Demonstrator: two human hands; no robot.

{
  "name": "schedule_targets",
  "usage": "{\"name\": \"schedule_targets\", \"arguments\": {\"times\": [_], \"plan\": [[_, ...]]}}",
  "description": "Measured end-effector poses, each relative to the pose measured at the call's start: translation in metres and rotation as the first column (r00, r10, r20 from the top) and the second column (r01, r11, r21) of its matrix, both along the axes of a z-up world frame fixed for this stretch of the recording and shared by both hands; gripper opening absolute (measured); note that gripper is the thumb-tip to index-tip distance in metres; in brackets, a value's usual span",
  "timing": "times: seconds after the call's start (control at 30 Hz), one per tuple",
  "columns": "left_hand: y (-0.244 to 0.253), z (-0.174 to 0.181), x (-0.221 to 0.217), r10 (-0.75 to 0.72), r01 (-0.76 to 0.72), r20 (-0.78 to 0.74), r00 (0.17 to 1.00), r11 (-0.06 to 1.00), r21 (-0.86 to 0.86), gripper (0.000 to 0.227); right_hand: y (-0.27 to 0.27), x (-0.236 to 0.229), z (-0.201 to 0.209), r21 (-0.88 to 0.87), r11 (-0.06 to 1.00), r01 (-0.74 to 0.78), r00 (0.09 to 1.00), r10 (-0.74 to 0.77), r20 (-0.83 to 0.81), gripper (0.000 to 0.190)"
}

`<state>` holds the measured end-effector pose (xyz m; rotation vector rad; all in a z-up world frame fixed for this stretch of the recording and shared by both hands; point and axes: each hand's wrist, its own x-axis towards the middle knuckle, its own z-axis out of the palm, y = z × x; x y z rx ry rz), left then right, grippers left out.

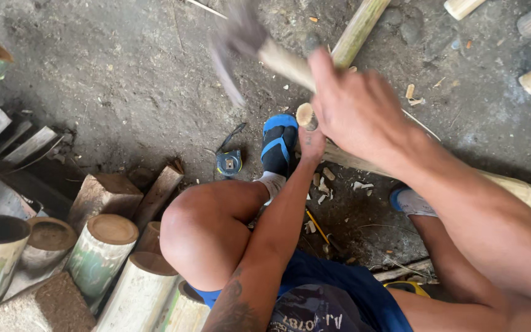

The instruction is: The person marks a bamboo pole with a pencil, then uses a chisel and hammer to carve a hole into the pole. They repeatedly strike the chisel to remove material and occasionally check the fit with a bamboo tube.

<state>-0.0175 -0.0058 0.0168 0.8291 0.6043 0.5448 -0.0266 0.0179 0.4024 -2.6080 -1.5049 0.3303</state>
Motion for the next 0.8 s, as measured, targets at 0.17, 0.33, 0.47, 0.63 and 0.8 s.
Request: {"name": "schedule_targets", "arguments": {"times": [0.17, 0.33, 0.47, 0.63, 0.8], "plan": [[0.010, 0.013, -0.002, 0.014, -0.016, 0.016, 1.000, 0.993, 0.117, 0.030, 0.010, 0.004, -0.034, 0.575, 0.807, -0.139, 0.982, 0.038, 0.184, 0.023], [0.008, 0.014, -0.002, 0.029, -0.036, 0.069, 0.997, 0.993, 0.110, 0.025, -0.073, 0.025, -0.111, -0.348, 0.925, 0.153, 0.988, -0.140, 0.060, 0.023], [0.009, 0.024, 0.003, 0.168, -0.170, 0.053, 0.984, 0.985, 0.037, 0.019, -0.128, 0.030, -0.152, -0.281, 0.787, 0.549, 0.746, -0.613, -0.261, 0.026], [0.026, 0.024, 0.007, 0.155, -0.163, 0.096, 0.983, 0.984, 0.075, 0.009, -0.196, 0.010, -0.227, -0.002, 0.652, 0.758, 0.607, -0.707, -0.364, 0.023], [0.044, 0.030, 0.009, 0.089, -0.091, 0.019, 0.996, 0.982, 0.168, 0.007, -0.249, 0.004, -0.312, -0.007, 0.606, 0.795, 0.547, -0.722, -0.424, 0.020]]}}
